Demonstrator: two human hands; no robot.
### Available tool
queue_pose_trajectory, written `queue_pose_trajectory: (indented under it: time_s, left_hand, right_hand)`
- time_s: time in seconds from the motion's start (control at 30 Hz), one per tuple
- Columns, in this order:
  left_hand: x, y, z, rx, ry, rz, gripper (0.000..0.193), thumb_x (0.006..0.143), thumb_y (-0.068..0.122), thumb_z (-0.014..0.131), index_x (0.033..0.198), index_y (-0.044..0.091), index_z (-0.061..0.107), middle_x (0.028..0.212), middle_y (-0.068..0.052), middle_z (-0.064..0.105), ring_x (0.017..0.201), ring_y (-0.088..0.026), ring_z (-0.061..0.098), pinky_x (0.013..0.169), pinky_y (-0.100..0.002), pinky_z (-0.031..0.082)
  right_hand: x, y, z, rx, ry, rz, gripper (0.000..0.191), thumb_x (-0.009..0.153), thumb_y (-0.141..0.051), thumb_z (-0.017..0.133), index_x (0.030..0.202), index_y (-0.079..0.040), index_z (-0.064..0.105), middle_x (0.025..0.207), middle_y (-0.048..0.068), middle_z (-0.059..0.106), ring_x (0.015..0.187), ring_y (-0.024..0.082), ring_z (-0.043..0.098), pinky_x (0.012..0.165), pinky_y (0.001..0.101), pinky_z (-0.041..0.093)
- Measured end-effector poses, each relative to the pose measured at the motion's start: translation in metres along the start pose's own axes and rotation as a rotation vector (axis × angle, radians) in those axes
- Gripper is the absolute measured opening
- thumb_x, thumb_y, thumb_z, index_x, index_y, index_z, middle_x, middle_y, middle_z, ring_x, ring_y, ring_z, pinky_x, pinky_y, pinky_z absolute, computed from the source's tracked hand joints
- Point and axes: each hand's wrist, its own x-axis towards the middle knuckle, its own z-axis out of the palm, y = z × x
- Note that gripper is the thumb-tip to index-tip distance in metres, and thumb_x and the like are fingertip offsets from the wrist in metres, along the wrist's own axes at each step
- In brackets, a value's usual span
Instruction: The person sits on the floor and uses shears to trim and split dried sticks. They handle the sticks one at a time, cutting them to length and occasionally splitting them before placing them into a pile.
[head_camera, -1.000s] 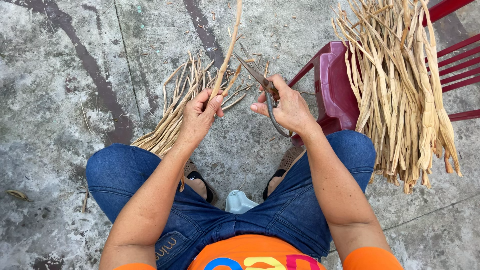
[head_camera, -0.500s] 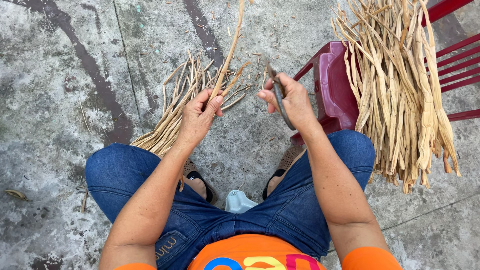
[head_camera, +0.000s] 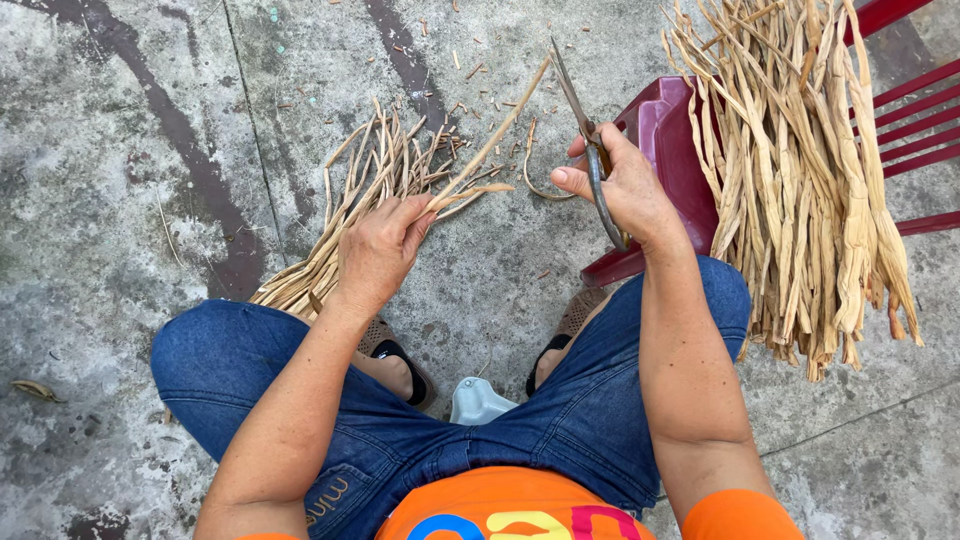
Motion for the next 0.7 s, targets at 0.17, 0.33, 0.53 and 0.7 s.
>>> queue_pose_trajectory:
  time_s: [0.17,0.33,0.53,0.7]
  left_hand:
    - [-0.003,-0.003,0.001,0.039,-0.003,0.028,0.022,0.097,0.028,0.073,0.115,0.016,0.071,0.084,-0.005,0.063,0.075,-0.029,0.067,0.062,-0.042,0.053]
    - [-0.005,-0.004,-0.001,0.041,0.011,0.032,0.022,0.096,0.027,0.074,0.115,0.016,0.071,0.083,-0.006,0.062,0.073,-0.030,0.067,0.061,-0.043,0.052]
    - [-0.006,-0.004,-0.002,0.061,0.003,0.041,0.022,0.095,0.027,0.075,0.114,0.017,0.071,0.082,-0.005,0.062,0.073,-0.029,0.067,0.061,-0.042,0.052]
    - [-0.007,-0.002,-0.002,0.076,0.002,0.051,0.024,0.095,0.028,0.075,0.115,0.017,0.071,0.082,-0.005,0.062,0.072,-0.027,0.067,0.059,-0.041,0.052]
  right_hand:
    - [0.002,-0.004,0.001,-0.076,0.023,0.026,0.054,0.079,-0.044,0.087,0.112,-0.007,0.063,0.094,0.005,0.070,0.089,0.015,0.068,0.078,0.0324,0.053]
    - [0.003,-0.006,0.003,-0.139,0.043,0.067,0.055,0.077,-0.046,0.088,0.110,-0.008,0.065,0.091,0.006,0.068,0.085,0.017,0.064,0.075,0.0342,0.051]
    - [0.003,-0.006,0.007,-0.101,0.026,0.058,0.059,0.075,-0.049,0.087,0.110,-0.009,0.065,0.092,0.005,0.072,0.090,0.016,0.069,0.077,0.0323,0.054]
    - [-0.001,-0.013,0.008,-0.059,0.011,0.103,0.047,0.079,-0.043,0.086,0.104,-0.008,0.066,0.080,0.006,0.070,0.075,0.013,0.068,0.066,0.0303,0.052]
